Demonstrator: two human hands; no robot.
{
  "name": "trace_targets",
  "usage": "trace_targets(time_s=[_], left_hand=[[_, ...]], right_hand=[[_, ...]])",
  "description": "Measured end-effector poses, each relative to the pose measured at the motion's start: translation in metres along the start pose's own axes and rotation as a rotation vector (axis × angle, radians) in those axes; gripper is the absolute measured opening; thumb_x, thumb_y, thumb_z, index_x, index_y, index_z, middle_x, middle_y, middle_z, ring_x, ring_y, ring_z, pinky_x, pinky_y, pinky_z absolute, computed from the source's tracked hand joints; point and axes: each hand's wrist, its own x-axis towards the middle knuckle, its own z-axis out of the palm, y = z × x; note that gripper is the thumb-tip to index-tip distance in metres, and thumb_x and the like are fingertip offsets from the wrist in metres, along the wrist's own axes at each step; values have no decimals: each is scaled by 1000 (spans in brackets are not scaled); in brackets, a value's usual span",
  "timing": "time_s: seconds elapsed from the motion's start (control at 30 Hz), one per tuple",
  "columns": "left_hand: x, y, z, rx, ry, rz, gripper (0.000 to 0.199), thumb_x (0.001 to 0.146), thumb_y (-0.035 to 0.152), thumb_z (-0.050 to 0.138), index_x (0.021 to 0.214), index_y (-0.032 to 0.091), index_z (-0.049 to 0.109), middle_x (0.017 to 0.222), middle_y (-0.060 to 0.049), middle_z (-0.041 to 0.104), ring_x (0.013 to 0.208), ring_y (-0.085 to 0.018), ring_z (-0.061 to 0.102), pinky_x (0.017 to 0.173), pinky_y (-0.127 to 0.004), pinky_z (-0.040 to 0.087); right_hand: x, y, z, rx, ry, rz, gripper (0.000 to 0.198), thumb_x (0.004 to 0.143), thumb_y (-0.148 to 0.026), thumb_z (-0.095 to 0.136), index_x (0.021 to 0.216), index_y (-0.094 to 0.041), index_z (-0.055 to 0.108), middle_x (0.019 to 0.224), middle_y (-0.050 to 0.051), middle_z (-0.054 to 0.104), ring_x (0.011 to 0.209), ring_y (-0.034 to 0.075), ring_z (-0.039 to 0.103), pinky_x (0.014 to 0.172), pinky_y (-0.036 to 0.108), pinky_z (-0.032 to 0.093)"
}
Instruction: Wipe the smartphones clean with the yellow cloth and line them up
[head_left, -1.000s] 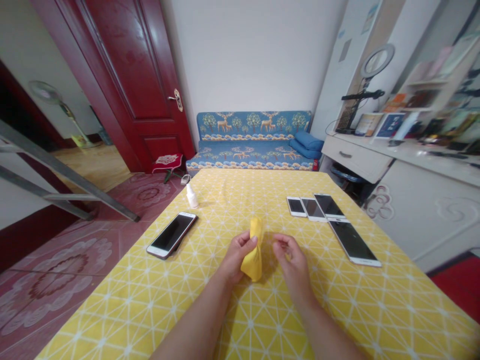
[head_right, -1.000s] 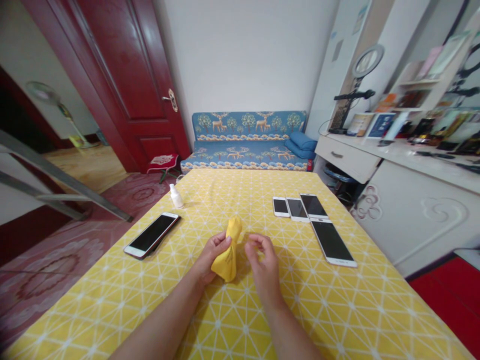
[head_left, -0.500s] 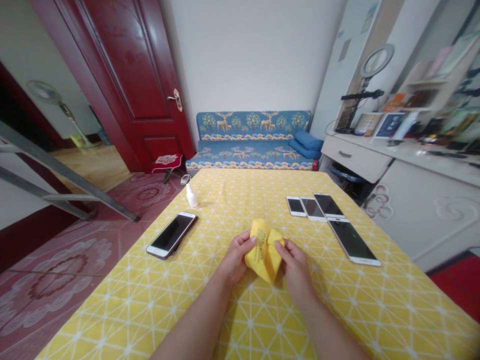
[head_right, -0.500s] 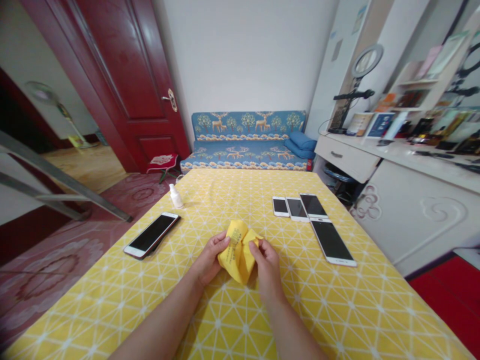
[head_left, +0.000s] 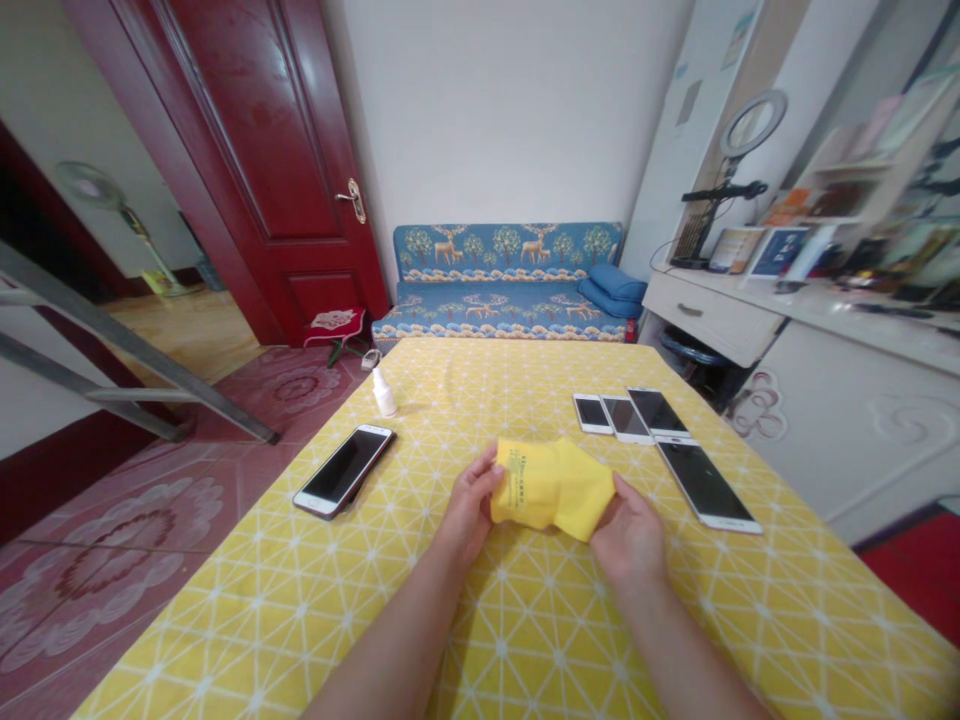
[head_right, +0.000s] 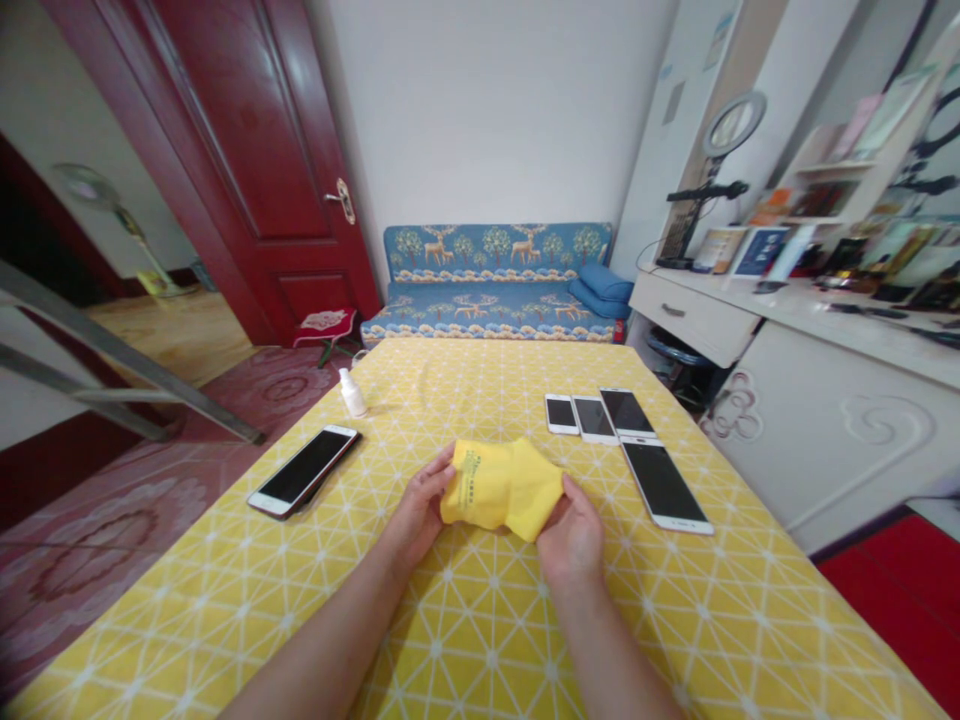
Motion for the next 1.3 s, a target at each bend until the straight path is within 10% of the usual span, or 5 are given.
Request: trace_targets(time_s=[0.17,0.33,0.53,1.3], left_hand=[[6,-5,-8,-15,130,152,47,73,22,73,118,20,61,111,-7,65,98,-16,64,88,-30,47],[-3,-4,1,-14,-125,-10,46,76,25,71,120,16,61,121,-15,63,110,-24,60,102,-40,38],[-17,-9,10,5,-386,-228,40,80,33,67,114,12,64,112,-17,67,94,-24,66,83,-34,49],[-12,-7,5,54,-247,-209,41,73,22,73,112,12,62,106,-16,69,84,-23,67,78,-35,52]], right_hand=[[2,-24,1,10,17,-23,27,86,-29,50,103,-19,69,88,4,76,87,21,71,87,38,53],[-6,-20,4,-88,-132,60,20,79,-27,60,94,-20,70,89,5,76,91,24,70,86,39,54],[-28,11,7,-207,-283,149,20,64,-29,76,81,-20,70,81,4,74,85,27,69,78,40,54],[-20,16,8,-476,-376,-104,48,67,-33,79,111,-23,64,112,7,69,93,23,66,74,30,52]])
